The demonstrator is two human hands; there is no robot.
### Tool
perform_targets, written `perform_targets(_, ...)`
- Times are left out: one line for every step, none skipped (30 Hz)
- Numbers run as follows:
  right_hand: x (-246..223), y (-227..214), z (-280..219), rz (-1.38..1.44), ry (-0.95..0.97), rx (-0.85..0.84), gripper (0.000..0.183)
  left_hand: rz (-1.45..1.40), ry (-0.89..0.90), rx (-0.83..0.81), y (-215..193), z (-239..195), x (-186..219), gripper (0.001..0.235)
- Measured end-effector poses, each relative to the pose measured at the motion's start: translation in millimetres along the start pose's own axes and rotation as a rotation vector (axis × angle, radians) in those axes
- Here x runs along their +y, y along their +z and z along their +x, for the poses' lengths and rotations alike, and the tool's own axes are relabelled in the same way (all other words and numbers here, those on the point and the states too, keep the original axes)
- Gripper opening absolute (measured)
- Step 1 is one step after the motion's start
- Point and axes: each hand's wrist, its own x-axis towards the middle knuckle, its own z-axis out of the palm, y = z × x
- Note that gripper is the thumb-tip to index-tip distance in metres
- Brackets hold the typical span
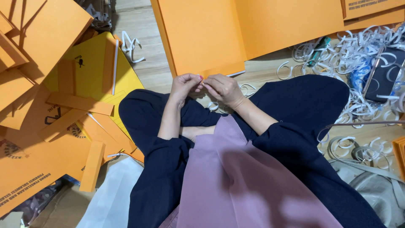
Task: Assembling orange folders by peeling off adhesive strips and folding the bottom flaps.
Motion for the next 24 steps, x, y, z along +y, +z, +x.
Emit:
perform_targets(1,0,1,0.017,0.012,-0.003,0.016,0.000,0.004,-0.003,-1,2,0,0.016)
perform_targets(-3,-1,0,0.016,0.009,-0.003,0.016,-0.001,0.007,-0.003,-2,1,-4,0.016)
perform_targets(-4,-3,3,0.021,0.016,-0.001,0.014,0.002,0.001,-0.001,-2,3,-6,0.015)
perform_targets(-5,-5,6,0.027,0.023,0.001,0.013,0.004,-0.004,0.001,-2,5,-7,0.015)
perform_targets(-5,-4,5,0.024,0.013,0.005,0.013,0.003,0.007,0.001,-2,6,-8,0.015)
perform_targets(-5,-3,4,0.031,0.028,0.012,0.012,-0.007,-0.006,0.002,-3,7,-9,0.014)
perform_targets(-5,-2,2,0.040,0.043,0.017,0.010,-0.019,-0.020,0.004,-3,7,-11,0.013)
perform_targets(-3,-1,3,0.039,0.033,0.019,0.010,-0.021,-0.010,0.006,-3,9,-11,0.013)
perform_targets(-3,1,2,0.054,0.045,0.020,0.010,-0.027,-0.020,0.007,-3,10,-13,0.013)
perform_targets(-1,3,1,0.069,0.057,0.020,0.010,-0.033,-0.031,0.007,-4,11,-15,0.012)
perform_targets(1,3,1,0.076,0.060,0.011,0.010,-0.039,-0.039,0.015,-2,10,-11,0.012)
perform_targets(4,4,1,0.075,0.059,0.020,0.008,-0.007,-0.012,0.013,0,10,-8,0.012)
perform_targets(5,6,0,0.077,0.063,0.023,0.006,0.023,0.008,0.013,1,9,-7,0.012)
perform_targets(1,5,-2,0.087,0.070,0.009,0.006,0.016,-0.007,0.022,1,3,-8,0.012)
perform_targets(1,4,1,0.113,0.094,0.015,0.008,-0.036,-0.027,0.018,1,3,-4,0.012)
perform_targets(1,3,4,0.138,0.118,0.021,0.009,-0.088,-0.046,0.015,2,3,0,0.012)
perform_targets(2,4,5,0.145,0.125,0.010,0.009,-0.095,-0.057,0.021,1,4,0,0.012)
perform_targets(3,4,6,0.165,0.128,0.024,0.008,-0.103,-0.047,0.015,0,6,-1,0.012)
perform_targets(4,6,7,0.186,0.135,0.038,0.008,-0.110,-0.039,0.009,-2,7,-2,0.012)
perform_targets(0,3,10,0.193,0.144,0.028,0.008,-0.114,-0.052,0.015,-1,7,-4,0.012)
perform_targets(-2,1,15,0.211,0.146,0.049,0.007,-0.122,-0.040,0.013,-1,8,-3,0.013)
perform_targets(-4,0,20,0.229,0.149,0.070,0.007,-0.130,-0.028,0.011,-1,10,-2,0.013)
perform_targets(-2,1,21,0.236,0.162,0.058,0.007,-0.135,-0.045,0.018,-1,9,-1,0.013)
perform_targets(1,2,22,0.206,0.149,0.055,0.007,-0.119,-0.021,-0.002,-2,10,1,0.014)
